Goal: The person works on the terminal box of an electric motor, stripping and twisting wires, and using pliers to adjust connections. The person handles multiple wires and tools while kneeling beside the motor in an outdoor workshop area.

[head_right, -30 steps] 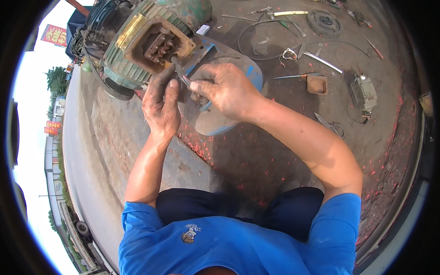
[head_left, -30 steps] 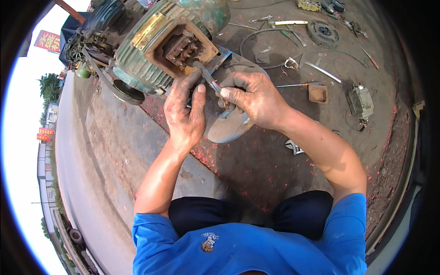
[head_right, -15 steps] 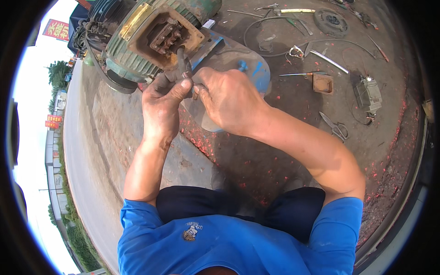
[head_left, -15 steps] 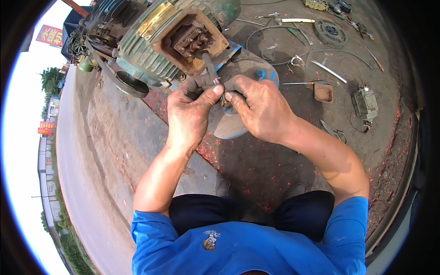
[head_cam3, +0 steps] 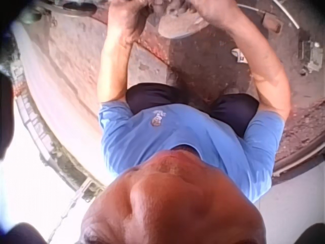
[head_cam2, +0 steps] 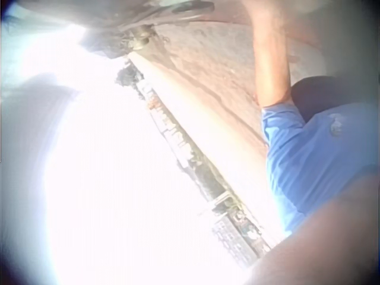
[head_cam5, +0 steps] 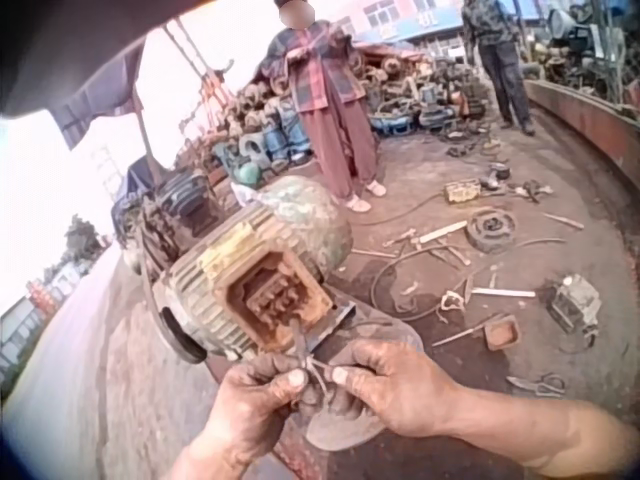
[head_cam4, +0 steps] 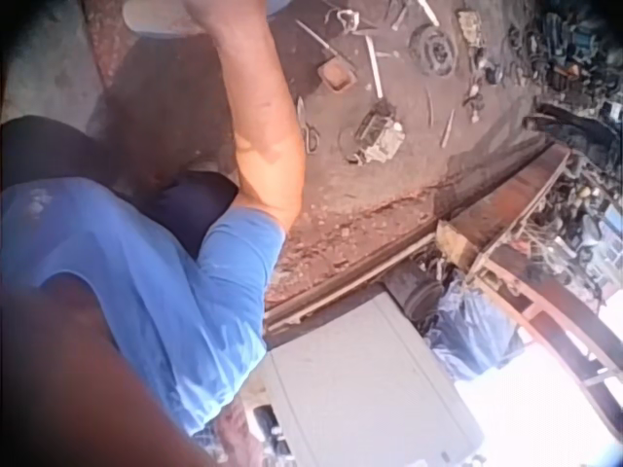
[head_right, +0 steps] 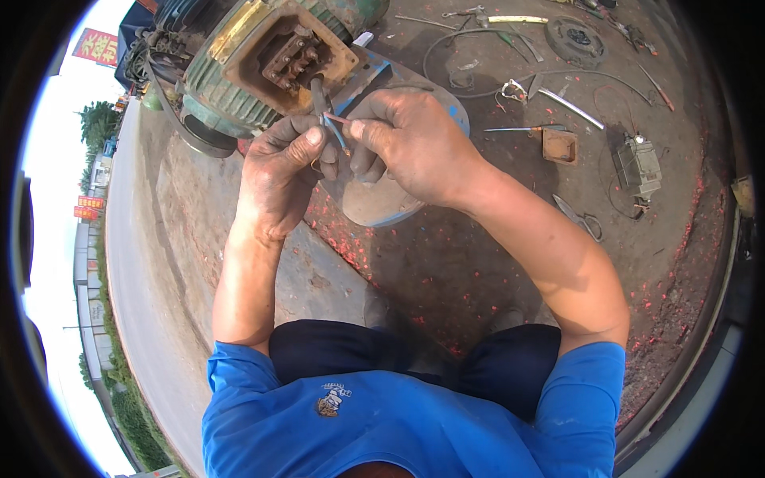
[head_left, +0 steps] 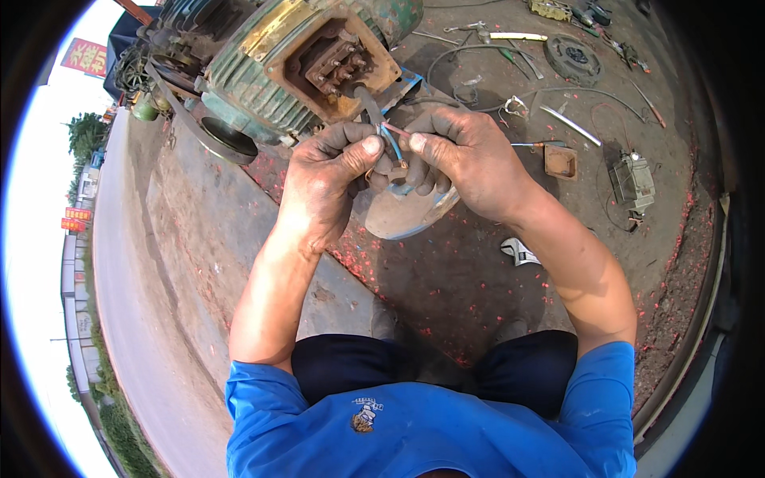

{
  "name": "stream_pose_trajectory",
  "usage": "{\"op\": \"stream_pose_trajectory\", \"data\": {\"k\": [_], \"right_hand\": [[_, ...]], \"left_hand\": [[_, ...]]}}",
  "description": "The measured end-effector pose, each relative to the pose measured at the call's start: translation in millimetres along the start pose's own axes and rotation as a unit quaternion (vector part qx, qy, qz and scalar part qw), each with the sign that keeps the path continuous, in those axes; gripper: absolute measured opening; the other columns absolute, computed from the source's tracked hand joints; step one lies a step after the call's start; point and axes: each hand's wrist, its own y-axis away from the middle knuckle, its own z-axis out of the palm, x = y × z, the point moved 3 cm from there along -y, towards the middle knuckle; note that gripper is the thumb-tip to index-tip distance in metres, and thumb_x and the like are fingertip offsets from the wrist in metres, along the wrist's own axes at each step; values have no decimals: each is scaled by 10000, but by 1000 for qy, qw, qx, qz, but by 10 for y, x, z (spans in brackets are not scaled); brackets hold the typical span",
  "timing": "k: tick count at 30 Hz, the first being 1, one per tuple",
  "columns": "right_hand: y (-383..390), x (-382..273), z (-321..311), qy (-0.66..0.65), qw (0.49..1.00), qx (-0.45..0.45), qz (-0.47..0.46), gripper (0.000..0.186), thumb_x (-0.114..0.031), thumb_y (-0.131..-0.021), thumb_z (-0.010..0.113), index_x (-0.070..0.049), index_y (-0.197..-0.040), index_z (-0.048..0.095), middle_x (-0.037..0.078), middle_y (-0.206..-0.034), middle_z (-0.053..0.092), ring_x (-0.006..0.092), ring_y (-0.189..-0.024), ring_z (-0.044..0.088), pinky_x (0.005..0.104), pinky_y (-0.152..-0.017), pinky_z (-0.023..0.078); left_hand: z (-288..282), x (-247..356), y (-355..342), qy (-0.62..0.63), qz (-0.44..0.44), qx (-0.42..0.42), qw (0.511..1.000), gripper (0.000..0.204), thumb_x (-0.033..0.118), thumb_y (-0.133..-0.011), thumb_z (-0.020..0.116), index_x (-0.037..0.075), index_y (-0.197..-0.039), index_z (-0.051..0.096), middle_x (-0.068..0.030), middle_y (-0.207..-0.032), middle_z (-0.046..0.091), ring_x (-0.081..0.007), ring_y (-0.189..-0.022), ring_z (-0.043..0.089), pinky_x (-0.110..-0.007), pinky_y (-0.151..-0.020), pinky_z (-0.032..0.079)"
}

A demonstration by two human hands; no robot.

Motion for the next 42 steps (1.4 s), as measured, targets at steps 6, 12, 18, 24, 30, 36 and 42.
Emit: {"op": "stream_pose_trajectory", "data": {"k": [6, 12, 18, 24, 30, 36, 42], "right_hand": [[1, -68, 59, 60, 995, 59, -57, 200, -149, -878, 626, 35, -817, 676, 81, -685, 655, 119, -605, 597, 295, -596, 488], [-24, -86, 61, 71, 994, 50, -59, 203, -171, -889, 648, 25, -888, 705, 70, -736, 676, 106, -646, 586, 293, -614, 490], [-28, 15, -11, 26, 994, 75, -72, 201, -171, -926, 658, 25, -966, 683, 18, -818, 674, 74, -700, 573, 254, -641, 488], [-19, -11, -69, -11, 991, 123, -56, 206, -169, -878, 697, 32, -918, 679, 44, -748, 660, 97, -691, 597, 279, -641, 501], [83, -18, 28, 80, 984, 101, -121, 169, -174, -871, 706, -8, -895, 684, 49, -714, 629, 108, -673, 578, 299, -616, 477], [81, 96, 275, 127, 973, 83, -172, 140, -132, -858, 707, -13, -845, 635, 130, -677, 598, 187, -577, 560, 340, -557, 440], [115, 119, 203, 208, 949, 71, -227, 150, -167, -863, 674, -20, -889, 657, 187, -682, 626, 339, -629, 639, 445, -606, 483]], "left_hand": [[15, 66, 7, -91, 39, 27, 995, 142, 84, -907, 677, -30, -989, 691, -51, -809, 681, -104, -696, 583, -235, -647, 467], [-14, 42, -12, -133, 95, 25, 986, 112, 62, -891, 695, -20, -966, 688, -36, -821, 680, -89, -733, 588, -232, -670, 472], [-23, 27, -34, -104, 92, 24, 990, 92, 40, -867, 720, -10, -926, 670, -45, -846, 683, -106, -767, 600, -244, -713, 486], [-22, 34, -18, -114, 91, 29, 989, 128, 37, -843, 745, -10, -933, 666, -43, -856, 681, -106, -797, 610, -248, -745, 498], [-21, 104, 64, -171, 114, 72, 976, 180, 83, -855, 742, -25, -981, 675, -51, -895, 688, -97, -815, 613, -248, -751, 508], [-53, 179, 79, -160, 82, 97, 979, 217, 153, -875, 746, -40, -963, 698, -41, -829, 685, -90, -758, 605, -239, -713, 500], [90, 11, 22, -85, 85, 96, 988, 199, 96, -901, 707, -53, -1025, 660, -64, -887, 676, -108, -767, 600, -242, -708, 486]]}}
